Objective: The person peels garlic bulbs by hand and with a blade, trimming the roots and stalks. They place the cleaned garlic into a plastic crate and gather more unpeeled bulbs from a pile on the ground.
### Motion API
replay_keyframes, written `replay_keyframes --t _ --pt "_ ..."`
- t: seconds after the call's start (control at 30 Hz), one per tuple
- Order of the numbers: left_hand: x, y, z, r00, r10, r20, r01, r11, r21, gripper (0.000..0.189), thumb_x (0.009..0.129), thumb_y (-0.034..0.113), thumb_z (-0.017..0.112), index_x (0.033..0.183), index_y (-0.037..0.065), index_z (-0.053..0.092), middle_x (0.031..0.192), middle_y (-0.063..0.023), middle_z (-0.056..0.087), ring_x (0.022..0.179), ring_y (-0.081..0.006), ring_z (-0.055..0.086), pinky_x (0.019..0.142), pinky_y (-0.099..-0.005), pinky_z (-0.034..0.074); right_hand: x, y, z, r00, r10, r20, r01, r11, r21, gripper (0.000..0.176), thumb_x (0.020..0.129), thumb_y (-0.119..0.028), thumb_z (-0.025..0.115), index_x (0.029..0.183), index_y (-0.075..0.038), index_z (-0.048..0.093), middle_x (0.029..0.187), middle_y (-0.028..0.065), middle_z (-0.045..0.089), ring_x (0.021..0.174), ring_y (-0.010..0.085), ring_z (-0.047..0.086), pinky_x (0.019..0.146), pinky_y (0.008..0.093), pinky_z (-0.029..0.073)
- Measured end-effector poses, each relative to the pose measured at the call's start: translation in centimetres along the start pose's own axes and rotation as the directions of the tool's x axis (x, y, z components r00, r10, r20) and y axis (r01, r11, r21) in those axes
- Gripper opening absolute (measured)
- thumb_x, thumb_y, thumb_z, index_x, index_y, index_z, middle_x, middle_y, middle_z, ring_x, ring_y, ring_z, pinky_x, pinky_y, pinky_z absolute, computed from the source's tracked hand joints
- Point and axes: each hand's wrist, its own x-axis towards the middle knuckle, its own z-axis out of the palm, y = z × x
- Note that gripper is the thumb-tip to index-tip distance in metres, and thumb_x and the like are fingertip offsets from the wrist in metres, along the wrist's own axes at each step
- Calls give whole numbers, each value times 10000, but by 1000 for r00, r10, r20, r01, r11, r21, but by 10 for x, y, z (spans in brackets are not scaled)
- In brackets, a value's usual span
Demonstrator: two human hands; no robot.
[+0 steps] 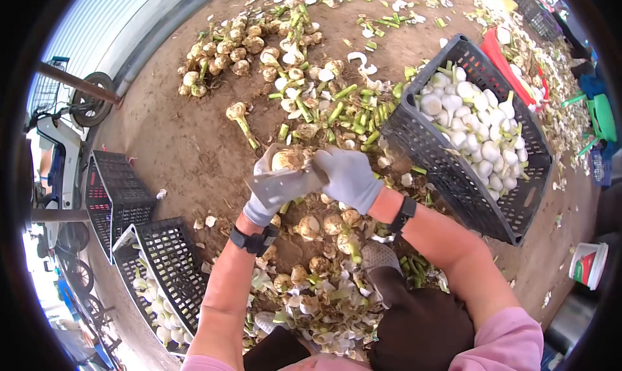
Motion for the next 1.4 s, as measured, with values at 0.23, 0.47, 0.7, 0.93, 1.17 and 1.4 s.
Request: replay_keyframes --t 0.23,0.47,0.7,0.93,1.17,1.4 --pt "-50 92 8 936 264 233 -324 904 278 534 605 28 735 1103 14 543 975 -73 644 883 -134 629 802 -265 518 -26 119 1 852 471 228 -433 879 -198 120 769 -154 676 758 -40 642 669 143 648 585 264 647 576 364 534" --pt "-41 62 4 920 384 -72 -203 627 752 592 619 18 773 1147 41 509 1055 -73 564 982 -159 554 877 -303 478 -51 58 8 825 471 311 -554 781 288 169 774 -69 652 900 29 597 733 197 632 698 318 628 646 398 477" --pt "-65 59 46 969 -132 -210 8 863 -505 576 717 -170 629 1210 49 429 1123 -107 567 1013 -198 602 858 -334 547 -38 4 -33 911 321 259 -410 778 476 308 755 -52 711 1047 31 660 772 129 668 712 164 624 630 313 498" --pt "3 0 1 899 -411 149 420 907 -35 528 876 289 710 1264 -9 510 1208 -97 575 1006 -135 584 899 -247 475 -86 90 21 743 632 221 -633 556 538 321 794 -18 709 1107 33 658 884 74 705 786 127 620 684 293 495" --pt "184 -104 -31 746 -493 -448 644 704 298 724 747 485 746 1098 -135 614 965 -266 690 924 -311 687 777 -371 525 -68 94 20 637 723 268 -728 450 517 339 807 -135 765 1073 43 654 801 35 658 712 95 533 635 297 458" --pt "117 -89 -60 904 -426 -32 291 667 -686 394 884 -2 515 1270 81 517 997 -146 651 797 -240 670 670 -386 587 -41 90 10 602 727 331 -736 344 583 303 800 -77 725 1066 48 652 774 68 657 694 94 526 611 311 457"
